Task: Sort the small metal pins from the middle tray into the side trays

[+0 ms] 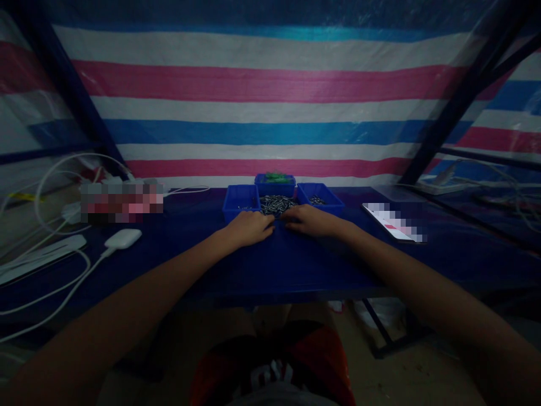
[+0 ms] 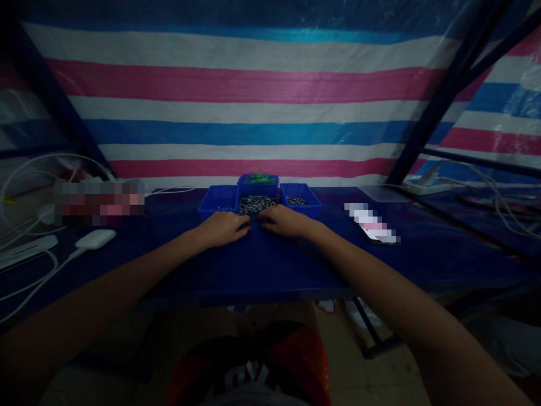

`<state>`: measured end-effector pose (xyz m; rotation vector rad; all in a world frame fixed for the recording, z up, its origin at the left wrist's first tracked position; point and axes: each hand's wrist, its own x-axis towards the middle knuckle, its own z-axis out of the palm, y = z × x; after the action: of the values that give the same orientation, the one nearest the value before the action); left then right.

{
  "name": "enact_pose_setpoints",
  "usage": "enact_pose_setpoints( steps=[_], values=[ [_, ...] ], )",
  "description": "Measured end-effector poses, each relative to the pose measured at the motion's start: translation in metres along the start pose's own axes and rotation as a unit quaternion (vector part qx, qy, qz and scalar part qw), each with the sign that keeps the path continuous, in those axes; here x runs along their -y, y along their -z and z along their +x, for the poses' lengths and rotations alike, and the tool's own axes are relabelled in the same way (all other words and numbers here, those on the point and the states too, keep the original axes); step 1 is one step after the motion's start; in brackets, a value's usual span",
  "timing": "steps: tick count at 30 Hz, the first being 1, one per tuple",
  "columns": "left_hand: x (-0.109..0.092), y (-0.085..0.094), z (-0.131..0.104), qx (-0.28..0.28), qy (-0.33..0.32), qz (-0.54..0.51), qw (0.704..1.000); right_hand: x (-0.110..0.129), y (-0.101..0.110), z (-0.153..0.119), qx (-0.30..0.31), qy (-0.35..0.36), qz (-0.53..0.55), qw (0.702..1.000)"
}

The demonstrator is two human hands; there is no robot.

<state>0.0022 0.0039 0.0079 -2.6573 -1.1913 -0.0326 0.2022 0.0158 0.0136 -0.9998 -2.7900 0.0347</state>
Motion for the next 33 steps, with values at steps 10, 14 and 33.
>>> enact_pose_setpoints(
  steps=[10,14,33],
  values=[
    [-0.001,0.001,-0.001,-0.001,0.0,-0.002,1.0,0.0,-0.003,0.001,-0.04,0.028,0.04,0.998],
    [0.0,0.0,-0.001,-0.004,-0.011,-0.001,1.0,0.002,-0.002,0.0,-0.052,0.018,0.044,0.997],
    [-0.001,-0.002,0.0,-0.011,-0.044,-0.01,0.999,0.012,0.005,-0.001,-0.015,0.025,0.072,0.997]
  ],
)
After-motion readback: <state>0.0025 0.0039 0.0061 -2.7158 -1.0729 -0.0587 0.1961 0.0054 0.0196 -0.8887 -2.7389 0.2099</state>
